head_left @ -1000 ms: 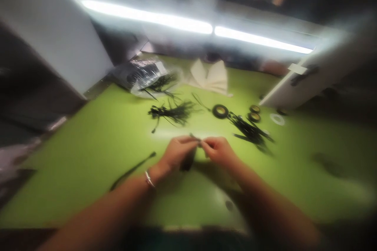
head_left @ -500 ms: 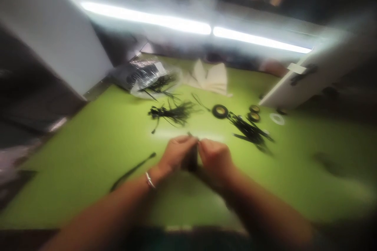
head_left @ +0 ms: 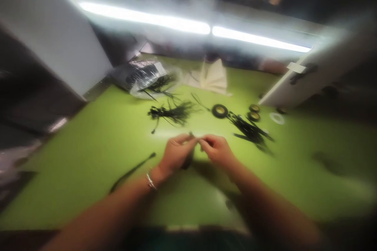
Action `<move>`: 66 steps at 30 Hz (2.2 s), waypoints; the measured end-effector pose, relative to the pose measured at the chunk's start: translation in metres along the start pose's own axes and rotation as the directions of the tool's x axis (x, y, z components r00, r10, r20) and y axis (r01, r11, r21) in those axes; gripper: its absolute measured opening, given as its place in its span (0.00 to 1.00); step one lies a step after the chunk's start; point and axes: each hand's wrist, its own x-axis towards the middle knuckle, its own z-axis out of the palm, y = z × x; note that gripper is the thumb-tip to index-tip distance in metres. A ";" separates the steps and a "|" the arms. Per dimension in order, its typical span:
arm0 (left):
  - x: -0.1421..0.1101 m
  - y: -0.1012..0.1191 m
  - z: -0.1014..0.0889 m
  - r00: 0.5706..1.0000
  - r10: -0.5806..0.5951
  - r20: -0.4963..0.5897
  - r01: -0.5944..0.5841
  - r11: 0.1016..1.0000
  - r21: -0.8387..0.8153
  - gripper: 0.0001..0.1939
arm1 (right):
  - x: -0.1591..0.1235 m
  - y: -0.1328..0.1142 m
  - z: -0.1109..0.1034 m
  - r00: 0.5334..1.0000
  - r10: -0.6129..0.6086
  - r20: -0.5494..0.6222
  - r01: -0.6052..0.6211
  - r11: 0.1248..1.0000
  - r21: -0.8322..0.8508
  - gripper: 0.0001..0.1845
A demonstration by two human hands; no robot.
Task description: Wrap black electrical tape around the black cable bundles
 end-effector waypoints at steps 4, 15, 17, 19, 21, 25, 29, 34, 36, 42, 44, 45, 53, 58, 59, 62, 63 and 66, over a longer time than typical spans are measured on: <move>0.000 0.000 0.000 0.998 0.060 0.008 -0.060 0.998 0.010 0.11 | 0.002 -0.001 -0.003 0.981 0.157 0.115 -0.172 0.977 0.129 0.17; 0.000 0.009 -0.003 0.987 0.055 0.148 -0.044 0.996 -0.077 0.10 | 0.006 0.009 -0.016 0.823 0.191 0.535 -0.456 0.784 0.422 0.17; 0.000 0.009 -0.002 0.989 0.030 0.143 -0.016 0.995 -0.103 0.10 | 0.005 0.007 -0.015 0.841 0.207 0.499 -0.449 0.783 0.432 0.16; 0.001 0.007 -0.001 0.990 -0.010 0.138 0.028 0.992 -0.124 0.10 | 0.005 0.005 -0.013 0.870 0.225 0.439 -0.422 0.799 0.429 0.16; 0.002 0.005 0.000 0.991 -0.051 0.121 0.069 0.987 -0.149 0.10 | 0.004 0.003 -0.010 0.907 0.237 0.348 -0.377 0.823 0.425 0.16; 0.003 0.006 0.002 0.989 -0.107 0.103 0.124 0.976 -0.181 0.12 | 0.002 0.000 -0.004 0.963 0.229 0.145 -0.267 0.888 0.373 0.16; 0.002 0.011 0.005 0.980 -0.157 0.120 0.173 0.974 -0.145 0.14 | 0.003 -0.004 -0.003 0.980 0.194 0.032 -0.195 0.939 0.284 0.16; 0.004 0.007 0.002 0.982 -0.170 0.085 0.180 0.975 -0.128 0.13 | 0.000 -0.001 -0.004 0.996 0.087 -0.021 -0.085 0.995 0.058 0.16; 0.004 0.002 0.000 0.986 -0.150 0.075 0.157 0.983 -0.093 0.12 | -0.001 0.000 -0.006 0.997 -0.017 -0.076 0.009 0.995 -0.103 0.16; 0.000 0.001 0.002 0.970 -0.233 0.070 0.242 0.953 -0.183 0.13 | 0.003 -0.006 -0.029 0.949 -0.129 -0.286 0.120 0.992 -0.049 0.14; -0.001 0.002 0.003 0.951 -0.295 0.088 0.308 0.918 -0.249 0.14 | 0.005 -0.008 -0.039 0.915 -0.181 -0.360 0.164 0.983 -0.077 0.12; -0.001 0.001 0.003 0.948 -0.304 0.095 0.318 0.911 -0.261 0.14 | 0.005 -0.009 -0.043 0.907 -0.200 -0.370 0.171 0.979 -0.110 0.11; -0.001 -0.008 0.002 0.952 -0.291 0.096 0.306 0.916 -0.258 0.14 | -0.012 -0.018 -0.037 0.860 -0.270 -0.433 0.195 0.958 -0.209 0.06; -0.007 -0.003 0.006 0.961 -0.245 0.127 0.269 0.937 -0.224 0.15 | -0.011 -0.009 -0.012 0.940 -0.090 -0.329 0.164 0.965 0.206 0.06; -0.007 -0.002 0.006 0.966 -0.232 0.115 0.252 0.943 -0.218 0.15 | -0.010 -0.006 -0.006 0.945 -0.089 -0.313 0.158 0.966 0.202 0.05; -0.008 0.000 0.005 0.969 -0.229 0.096 0.246 0.936 -0.251 0.13 | -0.009 0.001 0.010 0.921 -0.214 -0.326 0.252 0.964 0.079 0.02; -0.007 0.000 0.005 0.966 -0.235 0.108 0.256 0.927 -0.275 0.12 | -0.009 0.003 0.015 0.910 -0.247 -0.332 0.277 0.960 0.046 0.01; -0.005 0.001 0.005 0.968 -0.231 0.102 0.253 0.893 -0.373 0.08 | -0.009 0.009 0.024 0.927 -0.190 -0.323 0.218 0.975 0.051 0.03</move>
